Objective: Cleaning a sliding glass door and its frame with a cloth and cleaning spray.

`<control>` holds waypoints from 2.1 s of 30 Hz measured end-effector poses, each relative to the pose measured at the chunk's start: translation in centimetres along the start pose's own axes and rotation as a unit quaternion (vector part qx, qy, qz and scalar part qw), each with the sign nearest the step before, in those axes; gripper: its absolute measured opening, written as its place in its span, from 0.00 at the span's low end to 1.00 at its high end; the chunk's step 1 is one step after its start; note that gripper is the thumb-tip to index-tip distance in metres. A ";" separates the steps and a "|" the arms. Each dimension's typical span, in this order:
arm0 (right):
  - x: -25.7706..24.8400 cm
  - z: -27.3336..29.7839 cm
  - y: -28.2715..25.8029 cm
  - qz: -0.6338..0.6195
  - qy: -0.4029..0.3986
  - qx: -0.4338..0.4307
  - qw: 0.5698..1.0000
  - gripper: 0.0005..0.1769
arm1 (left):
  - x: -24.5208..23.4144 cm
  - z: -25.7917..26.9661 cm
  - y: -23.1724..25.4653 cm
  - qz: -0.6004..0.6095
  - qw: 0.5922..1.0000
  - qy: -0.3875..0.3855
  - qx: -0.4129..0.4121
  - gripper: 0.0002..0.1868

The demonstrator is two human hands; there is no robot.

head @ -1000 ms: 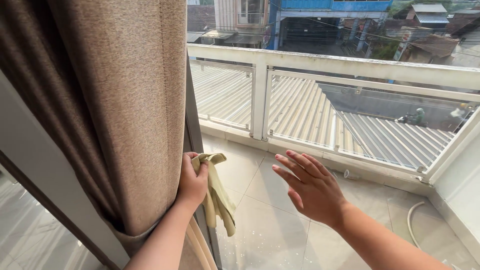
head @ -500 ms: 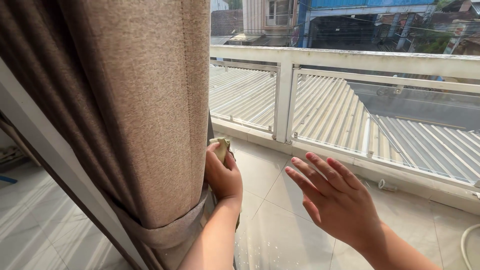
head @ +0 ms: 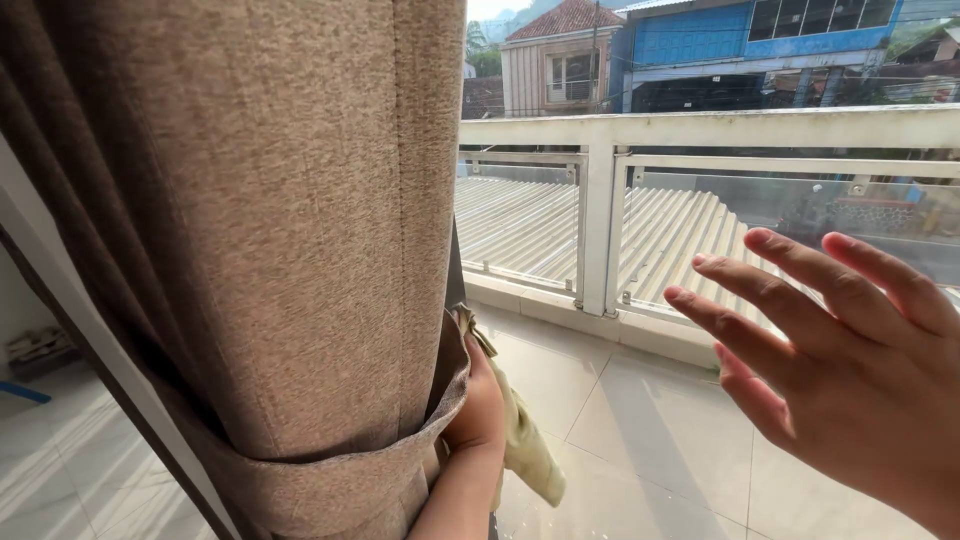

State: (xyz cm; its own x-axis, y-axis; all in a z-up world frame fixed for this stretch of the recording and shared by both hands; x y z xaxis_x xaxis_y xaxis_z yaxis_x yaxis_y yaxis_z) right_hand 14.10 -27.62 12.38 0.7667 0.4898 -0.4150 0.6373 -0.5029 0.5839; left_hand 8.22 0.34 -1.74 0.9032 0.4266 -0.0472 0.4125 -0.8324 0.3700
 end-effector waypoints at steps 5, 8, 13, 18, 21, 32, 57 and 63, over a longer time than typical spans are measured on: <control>3.4 0.4 1.8 0.035 0.010 -0.023 0.999 0.33 | -1.0 -6.9 0.2 0.136 0.989 0.042 0.026 0.11; 3.7 -0.6 3.0 0.100 0.014 -0.040 0.994 0.33 | -0.5 -6.4 -0.5 0.130 0.987 0.030 0.092 0.11; 1.9 -3.6 3.0 0.262 0.096 -0.068 0.958 0.29 | 1.9 -4.9 -1.8 0.010 0.981 -0.195 -0.007 0.17; 3.6 -5.0 5.1 0.084 0.109 -0.063 0.989 0.25 | 2.8 -4.5 -2.7 0.132 0.981 -0.114 0.087 0.27; 3.4 -5.7 4.8 0.193 0.118 -0.027 0.974 0.27 | 2.9 -4.5 -3.0 0.058 0.971 -0.216 0.088 0.38; 3.5 -6.9 3.8 0.316 0.021 0.021 0.948 0.31 | 8.0 -8.0 -3.5 0.098 0.984 -0.107 0.105 0.22; 3.4 -5.8 4.3 0.216 0.018 0.027 0.976 0.32 | 3.9 -0.4 -1.7 0.273 0.925 -0.047 0.261 0.24; 3.6 -5.8 4.4 0.191 0.042 0.018 0.981 0.32 | 5.5 -9.9 1.8 0.257 0.947 0.080 0.176 0.23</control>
State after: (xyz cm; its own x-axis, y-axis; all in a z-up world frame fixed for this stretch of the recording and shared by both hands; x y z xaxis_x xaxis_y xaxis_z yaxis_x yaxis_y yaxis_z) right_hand 19.23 -23.91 17.54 0.9418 0.3174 -0.1106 0.3083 -0.6847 0.6604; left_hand 12.76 4.68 7.85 0.9775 -0.0431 0.2064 -0.0380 -0.9989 -0.0286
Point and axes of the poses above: each hand's wrist, its own z-axis away from the middle knuckle, its own x-axis out of the palm, y = z × x, the point moved 4 cm from there along -z, towards the middle knuckle, and after that the axes turned 2 degrees about -z, right-handed, at the moved point
